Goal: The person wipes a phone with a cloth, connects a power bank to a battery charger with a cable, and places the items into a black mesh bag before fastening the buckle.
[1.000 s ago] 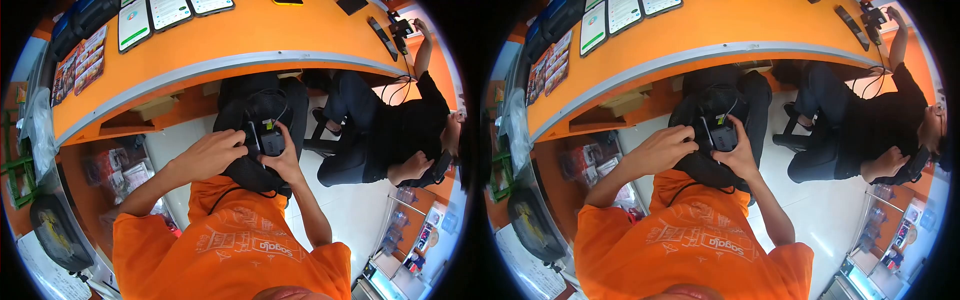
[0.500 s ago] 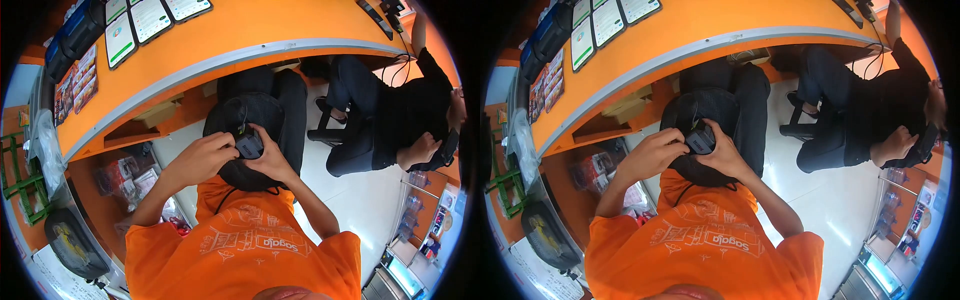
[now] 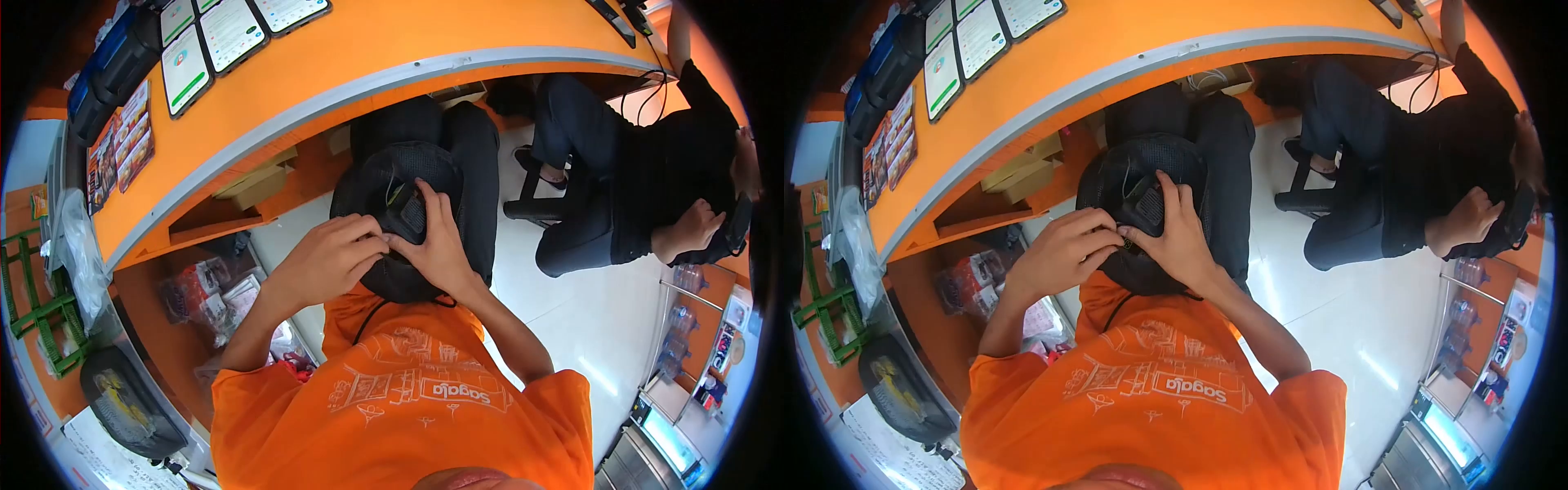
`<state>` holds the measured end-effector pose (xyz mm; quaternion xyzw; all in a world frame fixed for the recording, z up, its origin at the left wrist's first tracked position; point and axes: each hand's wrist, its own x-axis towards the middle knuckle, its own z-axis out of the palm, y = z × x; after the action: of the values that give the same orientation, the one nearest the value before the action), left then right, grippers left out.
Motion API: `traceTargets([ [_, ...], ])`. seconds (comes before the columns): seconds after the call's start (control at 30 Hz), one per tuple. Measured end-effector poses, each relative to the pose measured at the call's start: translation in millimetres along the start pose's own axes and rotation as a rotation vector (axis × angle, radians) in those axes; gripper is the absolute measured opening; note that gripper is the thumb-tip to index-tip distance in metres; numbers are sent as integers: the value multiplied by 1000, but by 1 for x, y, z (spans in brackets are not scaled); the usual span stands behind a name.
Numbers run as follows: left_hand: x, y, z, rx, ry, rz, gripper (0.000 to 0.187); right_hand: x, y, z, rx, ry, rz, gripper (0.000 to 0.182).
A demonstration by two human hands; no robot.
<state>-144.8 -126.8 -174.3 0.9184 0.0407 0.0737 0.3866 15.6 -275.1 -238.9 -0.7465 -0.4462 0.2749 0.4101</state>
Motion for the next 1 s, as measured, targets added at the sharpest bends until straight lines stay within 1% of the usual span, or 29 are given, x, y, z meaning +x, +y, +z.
traceTargets([
  [0.07,0,0,-1,20,13,-38,13,0,0,-1,-3,17,-24,98],
  [0.17,0,-1,-2,24,14,-72,13,3,2,-3,3,12,-130,100],
  [0.27,0,-4,-4,47,6,-67,14,12,5,-9,14,-71,-271,104],
  [0.37,0,-7,-5,42,-21,-95,14,17,5,-21,147,-243,-134,104],
  [0.47,2,-6,-8,47,-18,-130,14,24,6,-42,419,-419,100,96],
  [0.57,3,-9,-9,23,-36,-172,14,28,27,-48,715,-457,222,90],
  [0.7,3,-10,-8,29,-39,-170,15,29,26,-49,678,-434,263,85],
  [0.8,4,-10,-7,37,-40,-172,15,30,33,-46,668,-397,233,85],
  [1.0,5,-7,-8,20,-31,-145,13,27,37,-45,728,-283,251,67],
])
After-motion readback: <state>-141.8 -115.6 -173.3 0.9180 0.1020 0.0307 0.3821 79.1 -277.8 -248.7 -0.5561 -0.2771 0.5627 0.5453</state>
